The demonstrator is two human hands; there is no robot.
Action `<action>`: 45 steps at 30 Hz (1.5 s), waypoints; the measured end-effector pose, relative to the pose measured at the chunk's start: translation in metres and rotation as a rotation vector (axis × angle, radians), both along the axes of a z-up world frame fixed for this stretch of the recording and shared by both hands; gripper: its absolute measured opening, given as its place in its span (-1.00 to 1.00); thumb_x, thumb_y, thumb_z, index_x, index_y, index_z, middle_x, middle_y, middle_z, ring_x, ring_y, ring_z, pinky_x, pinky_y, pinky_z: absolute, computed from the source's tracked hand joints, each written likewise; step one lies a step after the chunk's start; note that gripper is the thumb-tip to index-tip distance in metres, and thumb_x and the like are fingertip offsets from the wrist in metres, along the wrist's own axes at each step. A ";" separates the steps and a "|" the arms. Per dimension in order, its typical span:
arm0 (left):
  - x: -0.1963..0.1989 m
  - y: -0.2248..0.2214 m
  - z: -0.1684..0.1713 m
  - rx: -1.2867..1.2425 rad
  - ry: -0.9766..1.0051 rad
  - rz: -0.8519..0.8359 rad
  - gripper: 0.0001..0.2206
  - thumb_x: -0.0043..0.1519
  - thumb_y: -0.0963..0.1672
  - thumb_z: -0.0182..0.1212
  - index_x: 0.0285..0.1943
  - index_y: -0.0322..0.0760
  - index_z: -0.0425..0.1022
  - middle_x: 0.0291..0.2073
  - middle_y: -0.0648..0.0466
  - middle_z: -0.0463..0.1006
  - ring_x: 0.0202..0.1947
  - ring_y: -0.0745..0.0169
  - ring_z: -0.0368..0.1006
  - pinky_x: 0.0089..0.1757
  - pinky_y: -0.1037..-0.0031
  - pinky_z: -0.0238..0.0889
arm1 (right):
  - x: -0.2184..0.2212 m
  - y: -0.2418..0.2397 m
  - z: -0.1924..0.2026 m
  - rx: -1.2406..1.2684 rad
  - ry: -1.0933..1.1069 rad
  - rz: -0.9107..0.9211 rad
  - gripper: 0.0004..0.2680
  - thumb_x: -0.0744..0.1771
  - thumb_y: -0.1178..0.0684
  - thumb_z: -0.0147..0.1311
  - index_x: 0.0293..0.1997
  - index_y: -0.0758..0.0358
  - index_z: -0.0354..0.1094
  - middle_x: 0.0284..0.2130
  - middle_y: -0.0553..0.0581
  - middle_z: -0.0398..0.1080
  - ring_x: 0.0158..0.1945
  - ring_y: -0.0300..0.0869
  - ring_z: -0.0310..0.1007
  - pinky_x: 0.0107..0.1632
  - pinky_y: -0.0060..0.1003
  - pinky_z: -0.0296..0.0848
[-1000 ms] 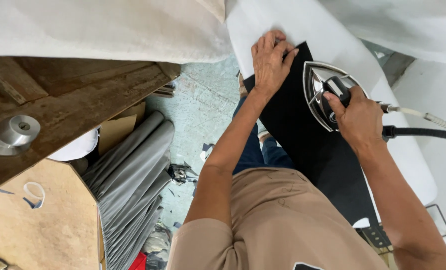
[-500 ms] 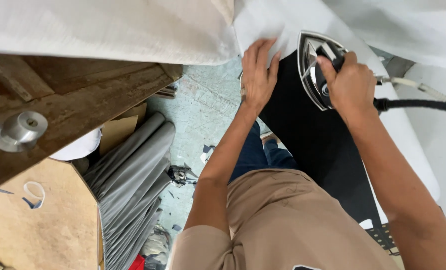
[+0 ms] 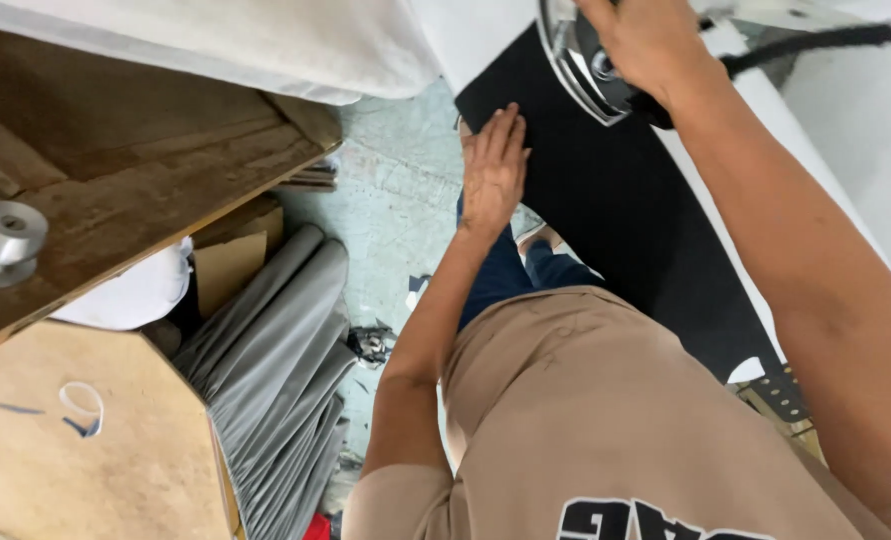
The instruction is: Ironing and pressing a black fabric garment component on an ironing board.
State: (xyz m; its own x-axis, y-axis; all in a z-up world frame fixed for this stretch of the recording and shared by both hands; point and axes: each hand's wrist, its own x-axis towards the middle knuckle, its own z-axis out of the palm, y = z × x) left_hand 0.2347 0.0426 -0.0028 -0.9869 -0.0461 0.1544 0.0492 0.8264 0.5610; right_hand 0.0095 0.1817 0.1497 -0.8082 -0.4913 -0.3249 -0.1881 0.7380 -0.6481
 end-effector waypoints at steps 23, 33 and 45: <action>0.007 -0.014 -0.005 0.095 -0.061 -0.039 -0.50 0.44 -0.31 0.19 0.60 -0.39 0.27 0.61 -0.03 0.20 0.61 -0.08 0.19 0.49 0.15 0.22 | 0.082 0.124 -0.027 0.319 -0.069 -0.071 -0.39 0.60 -0.47 -0.13 0.02 0.57 0.33 -0.18 0.69 0.46 -0.12 0.65 0.41 -0.10 0.43 0.33; 0.005 -0.012 -0.004 0.127 -0.028 -0.016 -0.51 0.45 -0.29 0.11 0.61 -0.38 0.26 0.62 -0.05 0.20 0.61 -0.16 0.19 0.45 0.08 0.25 | 0.141 0.199 -0.043 0.379 0.016 -0.079 -0.34 0.51 -0.54 -0.26 -0.01 0.56 0.32 -0.64 0.29 0.31 -0.57 0.21 0.29 -0.45 0.10 0.25; 0.004 -0.011 -0.016 0.103 -0.055 0.028 -0.50 0.39 -0.15 0.28 0.56 -0.15 0.39 0.57 0.12 0.32 0.57 0.05 0.23 0.41 0.23 0.20 | 0.056 0.085 -0.044 0.378 0.157 -0.007 -0.40 0.58 -0.52 -0.09 0.05 0.48 0.36 -0.33 0.61 0.53 -0.19 0.52 0.61 -0.20 0.31 0.60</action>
State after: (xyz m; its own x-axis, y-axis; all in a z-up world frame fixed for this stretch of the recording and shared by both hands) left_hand 0.2384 0.0318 -0.0185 -0.9919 -0.0869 0.0931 -0.0066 0.7649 0.6441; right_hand 0.0654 0.2667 0.1053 -0.8652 -0.3553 -0.3538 -0.2572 0.9202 -0.2951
